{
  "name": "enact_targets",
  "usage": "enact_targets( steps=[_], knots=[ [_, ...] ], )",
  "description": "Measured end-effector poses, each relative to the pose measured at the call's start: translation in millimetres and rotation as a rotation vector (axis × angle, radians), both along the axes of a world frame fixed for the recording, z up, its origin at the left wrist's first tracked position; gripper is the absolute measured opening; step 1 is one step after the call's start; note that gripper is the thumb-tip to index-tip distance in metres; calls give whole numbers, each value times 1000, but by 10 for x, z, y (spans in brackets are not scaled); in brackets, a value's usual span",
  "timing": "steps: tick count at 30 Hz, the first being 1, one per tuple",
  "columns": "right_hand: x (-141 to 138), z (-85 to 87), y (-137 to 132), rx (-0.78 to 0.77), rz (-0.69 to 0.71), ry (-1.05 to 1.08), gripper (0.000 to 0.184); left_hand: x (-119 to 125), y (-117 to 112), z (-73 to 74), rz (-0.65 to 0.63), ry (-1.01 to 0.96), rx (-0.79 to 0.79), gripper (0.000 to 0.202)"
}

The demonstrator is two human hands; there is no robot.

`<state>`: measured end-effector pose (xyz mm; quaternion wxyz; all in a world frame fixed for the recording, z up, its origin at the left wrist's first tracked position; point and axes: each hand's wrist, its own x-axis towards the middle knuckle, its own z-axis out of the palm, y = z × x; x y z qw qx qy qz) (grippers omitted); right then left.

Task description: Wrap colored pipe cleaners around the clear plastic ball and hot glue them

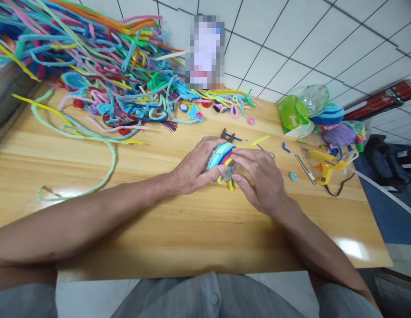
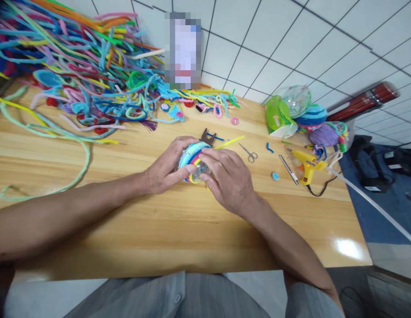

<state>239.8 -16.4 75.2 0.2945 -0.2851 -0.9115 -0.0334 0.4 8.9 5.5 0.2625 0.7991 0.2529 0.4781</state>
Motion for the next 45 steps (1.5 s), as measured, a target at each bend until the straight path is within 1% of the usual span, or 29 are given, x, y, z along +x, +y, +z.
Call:
enact_targets(
  steps=[3, 7, 10, 16, 21, 29, 38, 45],
  knots=[
    [10, -7, 16, -11, -6, 22, 41, -1, 2, -5, 2, 4, 11, 53],
    [45, -23, 60, 8, -67, 91, 32, -8, 4, -9, 4, 8, 9, 54],
    [55, -43, 114, 23, -92, 125, 29, -14, 5, -1, 2, 19, -4, 55],
    [26, -105, 224, 88, -94, 123, 22, -22, 6, 7, -3, 36, -9, 55],
    [22, -114, 251, 99, -87, 127, 24, -23, 2, 6, -3, 44, 2, 55],
    [-11, -47, 286, 91, -42, 117, 26, -21, -7, 9, 0, 39, 7, 55],
    [-5, -63, 227, 90, -32, 105, 31, -24, -7, 11, -5, 49, -5, 55],
    [-13, -76, 182, 46, -31, 143, 38, -22, 0, -4, 0, 44, 2, 56]
  ],
)
